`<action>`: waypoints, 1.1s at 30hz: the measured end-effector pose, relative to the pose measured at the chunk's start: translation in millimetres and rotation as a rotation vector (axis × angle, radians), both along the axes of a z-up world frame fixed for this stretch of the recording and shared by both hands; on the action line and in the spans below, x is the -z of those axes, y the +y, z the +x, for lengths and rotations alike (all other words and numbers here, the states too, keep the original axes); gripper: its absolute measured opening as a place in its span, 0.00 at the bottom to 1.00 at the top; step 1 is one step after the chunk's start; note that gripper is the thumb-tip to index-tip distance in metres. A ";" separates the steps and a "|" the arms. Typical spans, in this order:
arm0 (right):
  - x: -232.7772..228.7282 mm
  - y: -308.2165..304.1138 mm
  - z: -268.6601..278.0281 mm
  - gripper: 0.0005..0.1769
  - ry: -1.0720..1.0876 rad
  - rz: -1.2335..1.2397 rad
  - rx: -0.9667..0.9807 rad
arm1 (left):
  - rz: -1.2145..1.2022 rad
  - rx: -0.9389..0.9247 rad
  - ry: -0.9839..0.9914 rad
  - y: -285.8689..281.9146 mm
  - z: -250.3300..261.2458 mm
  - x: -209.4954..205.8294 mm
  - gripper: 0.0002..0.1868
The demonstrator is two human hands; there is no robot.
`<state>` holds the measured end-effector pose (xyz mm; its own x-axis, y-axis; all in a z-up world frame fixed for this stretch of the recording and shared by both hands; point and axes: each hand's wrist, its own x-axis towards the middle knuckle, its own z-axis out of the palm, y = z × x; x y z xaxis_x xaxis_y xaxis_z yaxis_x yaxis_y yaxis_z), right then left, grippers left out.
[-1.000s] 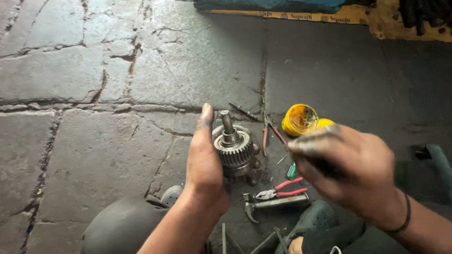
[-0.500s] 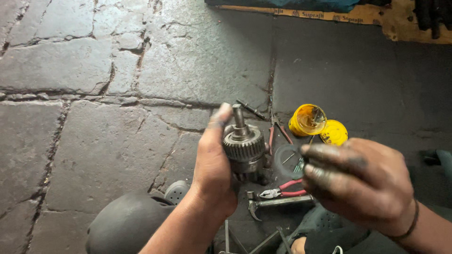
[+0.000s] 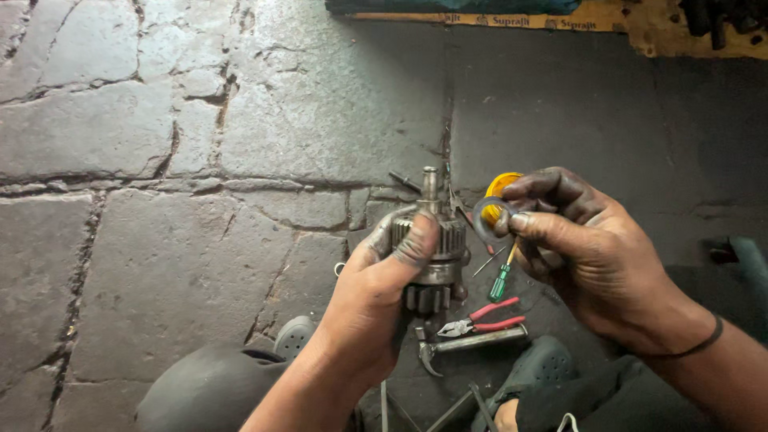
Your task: The person disassembles and cleans a starter motor bendix gear assembly, using a hammer and a screwdriver to remove internal components and grease.
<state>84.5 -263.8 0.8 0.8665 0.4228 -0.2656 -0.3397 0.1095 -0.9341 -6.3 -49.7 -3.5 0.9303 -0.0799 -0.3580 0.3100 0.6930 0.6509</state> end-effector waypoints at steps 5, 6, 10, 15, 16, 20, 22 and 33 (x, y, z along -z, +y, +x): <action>-9.5 6.9 -7.6 0.17 -0.123 -0.205 0.021 | 0.032 -0.002 0.208 -1.5 4.3 -1.2 0.30; -11.4 8.5 -9.8 0.15 -0.225 -0.231 -0.003 | 0.049 0.001 0.198 -1.7 5.1 -1.5 0.32; -17.3 10.4 -22.7 0.09 -0.572 -0.313 -0.053 | 0.089 -0.009 0.178 -2.7 6.0 -3.5 0.36; -21.6 9.4 -30.5 0.07 -0.827 -0.296 -0.114 | -0.026 -0.052 0.134 -2.6 4.3 -3.8 0.34; -21.9 9.4 -31.0 0.08 -0.865 -0.309 -0.120 | -0.055 -0.059 0.131 -2.2 4.1 -3.6 0.34; -25.0 9.0 -31.9 0.09 -0.950 -0.295 -0.132 | -0.069 -0.084 0.098 0.7 3.9 -4.0 0.30; -26.7 9.0 -32.8 0.10 -0.986 -0.333 -0.138 | -0.057 -0.088 0.107 1.5 2.9 -4.4 0.29; -19.2 16.4 -40.1 0.12 -1.235 -0.445 -0.115 | -0.096 -0.085 0.038 -1.7 1.1 -3.9 0.31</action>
